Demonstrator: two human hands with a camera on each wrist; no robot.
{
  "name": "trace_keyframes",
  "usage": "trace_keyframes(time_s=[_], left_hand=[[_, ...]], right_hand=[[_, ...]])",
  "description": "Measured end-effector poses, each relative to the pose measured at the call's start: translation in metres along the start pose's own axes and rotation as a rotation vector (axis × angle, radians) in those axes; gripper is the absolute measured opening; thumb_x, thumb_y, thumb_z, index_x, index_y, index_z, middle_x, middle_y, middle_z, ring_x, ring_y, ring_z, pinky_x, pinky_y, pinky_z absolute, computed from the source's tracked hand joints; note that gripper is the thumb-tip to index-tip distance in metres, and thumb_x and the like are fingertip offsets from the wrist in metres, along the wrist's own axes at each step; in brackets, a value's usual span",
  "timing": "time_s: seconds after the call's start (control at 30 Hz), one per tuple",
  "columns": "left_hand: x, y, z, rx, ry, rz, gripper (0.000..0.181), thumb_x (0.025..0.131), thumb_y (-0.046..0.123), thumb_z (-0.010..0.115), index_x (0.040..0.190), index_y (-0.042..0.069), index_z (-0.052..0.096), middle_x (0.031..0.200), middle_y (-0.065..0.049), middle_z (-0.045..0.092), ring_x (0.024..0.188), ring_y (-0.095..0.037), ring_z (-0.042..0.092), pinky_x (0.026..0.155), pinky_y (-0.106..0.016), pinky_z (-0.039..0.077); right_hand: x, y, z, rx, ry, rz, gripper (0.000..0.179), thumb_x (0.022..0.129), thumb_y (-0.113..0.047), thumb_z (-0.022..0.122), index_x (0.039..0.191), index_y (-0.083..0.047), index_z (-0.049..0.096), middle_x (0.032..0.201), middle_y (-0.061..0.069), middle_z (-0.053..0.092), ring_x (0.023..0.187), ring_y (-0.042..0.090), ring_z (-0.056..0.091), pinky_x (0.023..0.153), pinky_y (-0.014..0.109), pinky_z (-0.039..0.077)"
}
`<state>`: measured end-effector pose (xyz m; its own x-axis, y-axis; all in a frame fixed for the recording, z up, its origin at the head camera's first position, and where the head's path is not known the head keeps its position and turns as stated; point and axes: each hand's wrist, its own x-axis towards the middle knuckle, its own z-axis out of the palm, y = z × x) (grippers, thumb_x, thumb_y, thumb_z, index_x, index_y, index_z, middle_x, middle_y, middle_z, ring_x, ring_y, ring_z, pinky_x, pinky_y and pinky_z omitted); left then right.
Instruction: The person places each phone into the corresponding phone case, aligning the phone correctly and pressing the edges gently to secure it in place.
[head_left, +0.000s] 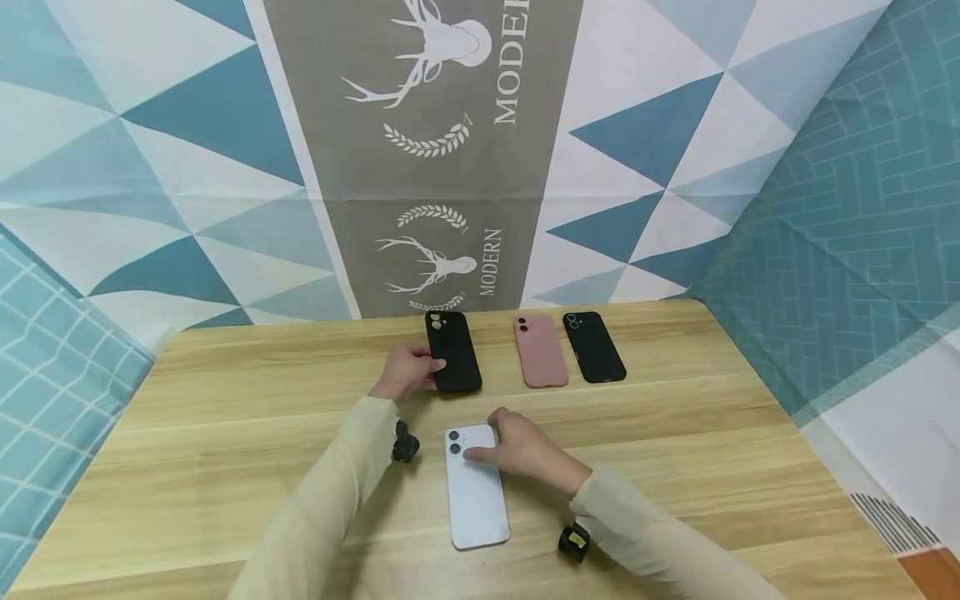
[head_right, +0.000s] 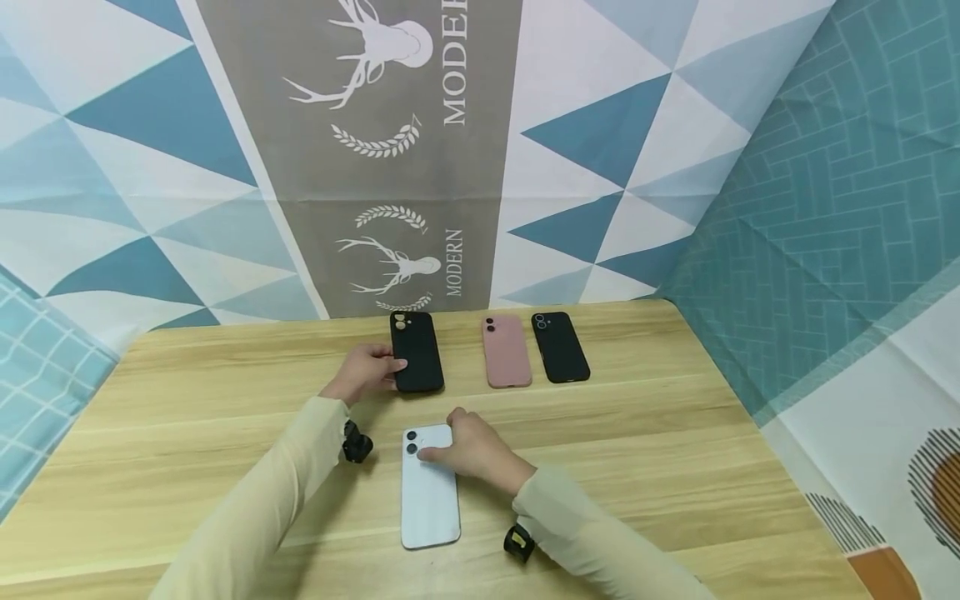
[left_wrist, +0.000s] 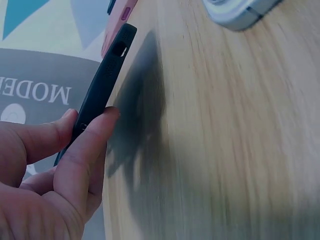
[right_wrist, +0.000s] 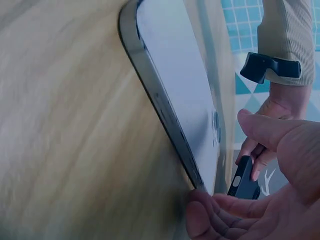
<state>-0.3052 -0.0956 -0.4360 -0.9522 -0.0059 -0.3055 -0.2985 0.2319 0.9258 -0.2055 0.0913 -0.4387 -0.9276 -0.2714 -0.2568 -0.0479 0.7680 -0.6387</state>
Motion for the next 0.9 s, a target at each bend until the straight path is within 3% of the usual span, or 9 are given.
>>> trace_keyframes(time_s=[0.07, 0.13, 0.47, 0.9], left_hand=[[-0.002, 0.000, -0.004, 0.003, 0.002, 0.002, 0.023, 0.088, 0.002, 0.061, 0.107, -0.010, 0.057, 0.090, -0.015, 0.063, 0.062, -0.012, 0.061, 0.056, -0.024, 0.057], [-0.005, 0.000, -0.007, 0.004, 0.004, 0.007, 0.022, 0.088, 0.001, 0.061, 0.105, -0.010, 0.057, 0.087, -0.014, 0.063, 0.061, -0.011, 0.060, 0.056, -0.024, 0.057], [-0.014, -0.002, -0.014, 0.015, 0.001, 0.013, 0.025, 0.088, 0.001, 0.061, 0.109, -0.011, 0.056, 0.091, -0.016, 0.063, 0.062, -0.011, 0.061, 0.057, -0.025, 0.058], [-0.014, -0.009, -0.021, 0.026, 0.014, -0.007, 0.033, 0.088, 0.002, 0.061, 0.118, -0.011, 0.054, 0.094, -0.016, 0.062, 0.062, -0.011, 0.060, 0.056, -0.023, 0.057]], right_hand=[[-0.002, -0.002, 0.003, -0.016, 0.002, 0.011, 0.072, 0.077, -0.044, 0.073, 0.124, 0.006, 0.049, 0.107, 0.016, 0.061, 0.086, 0.019, 0.055, 0.077, 0.036, 0.052], [-0.003, -0.004, 0.006, -0.029, 0.007, 0.020, 0.075, 0.076, -0.045, 0.074, 0.124, 0.007, 0.048, 0.107, 0.017, 0.060, 0.086, 0.020, 0.056, 0.077, 0.037, 0.053], [-0.006, -0.014, 0.016, -0.159, 0.044, 0.049, 0.086, 0.071, -0.052, 0.075, 0.121, 0.012, 0.046, 0.090, 0.013, 0.055, 0.072, 0.019, 0.050, 0.058, 0.031, 0.045], [-0.005, -0.017, 0.024, -0.227, 0.078, 0.067, 0.100, 0.062, -0.057, 0.080, 0.124, 0.012, 0.044, 0.101, 0.018, 0.055, 0.078, 0.022, 0.051, 0.068, 0.036, 0.051]])
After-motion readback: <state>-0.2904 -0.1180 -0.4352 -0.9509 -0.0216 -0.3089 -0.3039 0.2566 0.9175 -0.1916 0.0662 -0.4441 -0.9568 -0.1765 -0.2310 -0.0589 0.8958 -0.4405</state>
